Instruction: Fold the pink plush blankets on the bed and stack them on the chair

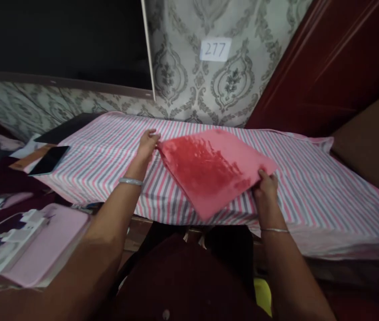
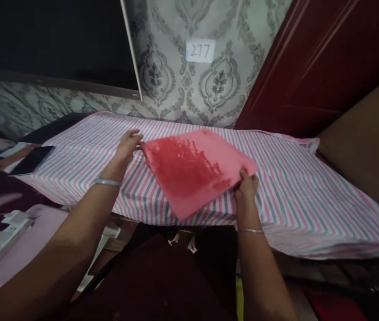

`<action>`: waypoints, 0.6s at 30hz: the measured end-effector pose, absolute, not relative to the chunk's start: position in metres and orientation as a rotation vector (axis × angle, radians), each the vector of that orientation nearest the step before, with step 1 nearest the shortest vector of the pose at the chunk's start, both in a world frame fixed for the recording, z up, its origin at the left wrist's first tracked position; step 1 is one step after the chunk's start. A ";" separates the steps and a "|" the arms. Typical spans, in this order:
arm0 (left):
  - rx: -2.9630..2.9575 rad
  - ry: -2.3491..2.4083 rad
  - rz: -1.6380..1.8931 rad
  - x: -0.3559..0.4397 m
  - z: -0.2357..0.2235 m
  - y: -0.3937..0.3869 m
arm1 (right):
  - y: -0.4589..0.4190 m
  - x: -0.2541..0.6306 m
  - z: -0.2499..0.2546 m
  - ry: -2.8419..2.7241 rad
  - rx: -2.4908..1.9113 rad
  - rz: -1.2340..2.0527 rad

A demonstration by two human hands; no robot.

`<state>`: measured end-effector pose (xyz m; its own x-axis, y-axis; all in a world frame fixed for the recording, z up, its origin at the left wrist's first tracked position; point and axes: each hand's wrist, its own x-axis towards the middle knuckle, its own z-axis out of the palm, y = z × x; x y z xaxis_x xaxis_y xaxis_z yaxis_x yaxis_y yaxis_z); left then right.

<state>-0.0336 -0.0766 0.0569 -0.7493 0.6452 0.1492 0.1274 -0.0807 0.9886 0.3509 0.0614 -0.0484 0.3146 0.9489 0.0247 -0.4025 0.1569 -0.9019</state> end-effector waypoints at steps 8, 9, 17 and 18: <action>0.776 1.800 1.711 -0.012 -0.011 -0.121 | 0.063 0.358 -0.057 -0.778 -0.906 1.152; 0.816 1.789 1.650 -0.011 -0.011 -0.123 | 0.061 0.358 -0.055 -0.782 -0.914 1.149; 0.937 1.948 1.426 -0.002 0.007 -0.119 | 0.049 0.360 -0.061 -0.899 -0.942 1.052; 0.968 1.972 1.407 -0.001 0.008 -0.119 | 0.050 0.360 -0.062 -0.898 -0.929 1.059</action>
<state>-0.0013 -0.1186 0.0077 -0.6051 0.7961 -0.0111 0.2483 0.2020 0.9474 0.3599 0.0500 -0.0623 0.2404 0.9594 0.1474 -0.3018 0.2182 -0.9280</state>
